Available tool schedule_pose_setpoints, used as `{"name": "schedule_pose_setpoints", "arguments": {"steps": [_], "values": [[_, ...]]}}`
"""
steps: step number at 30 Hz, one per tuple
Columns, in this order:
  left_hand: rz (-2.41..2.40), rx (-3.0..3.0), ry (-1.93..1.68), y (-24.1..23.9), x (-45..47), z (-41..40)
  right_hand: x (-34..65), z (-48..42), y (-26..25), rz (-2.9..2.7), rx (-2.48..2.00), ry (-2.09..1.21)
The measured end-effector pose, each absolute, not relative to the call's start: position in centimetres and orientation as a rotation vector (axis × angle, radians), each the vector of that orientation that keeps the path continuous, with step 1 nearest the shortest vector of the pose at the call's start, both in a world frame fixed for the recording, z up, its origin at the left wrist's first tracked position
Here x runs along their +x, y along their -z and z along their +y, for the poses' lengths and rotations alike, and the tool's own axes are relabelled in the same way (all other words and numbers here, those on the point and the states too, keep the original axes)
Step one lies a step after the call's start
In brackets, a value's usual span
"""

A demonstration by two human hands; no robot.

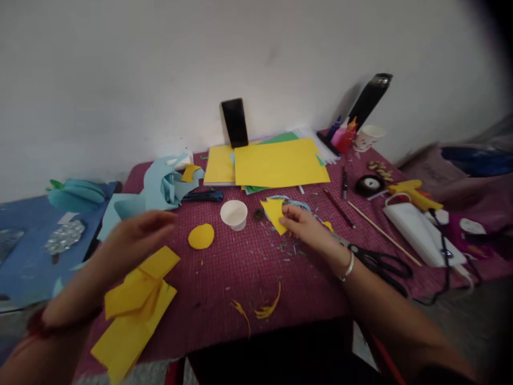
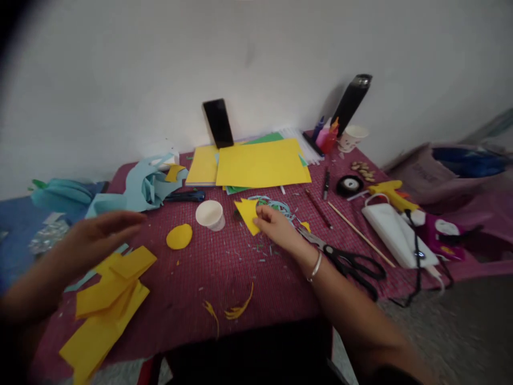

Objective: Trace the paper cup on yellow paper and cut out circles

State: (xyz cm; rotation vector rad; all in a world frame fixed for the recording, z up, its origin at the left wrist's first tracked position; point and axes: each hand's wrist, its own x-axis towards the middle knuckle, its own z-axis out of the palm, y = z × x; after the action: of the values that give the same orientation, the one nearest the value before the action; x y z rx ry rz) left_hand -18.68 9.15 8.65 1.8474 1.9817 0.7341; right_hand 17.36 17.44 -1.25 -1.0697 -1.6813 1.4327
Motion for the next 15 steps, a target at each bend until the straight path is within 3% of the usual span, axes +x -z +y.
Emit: {"name": "schedule_pose_setpoints", "arguments": {"steps": [6, 15], "values": [[1.539, 1.964, -0.107, -3.0, -10.8, -2.5, 20.5, 16.0, -0.4, -1.795, -1.074, -1.344], [1.384, 1.946, -0.043, -0.3, -5.1, -2.1, 21.2, 9.7, 2.3, -2.056, -0.982, -1.498]]}}
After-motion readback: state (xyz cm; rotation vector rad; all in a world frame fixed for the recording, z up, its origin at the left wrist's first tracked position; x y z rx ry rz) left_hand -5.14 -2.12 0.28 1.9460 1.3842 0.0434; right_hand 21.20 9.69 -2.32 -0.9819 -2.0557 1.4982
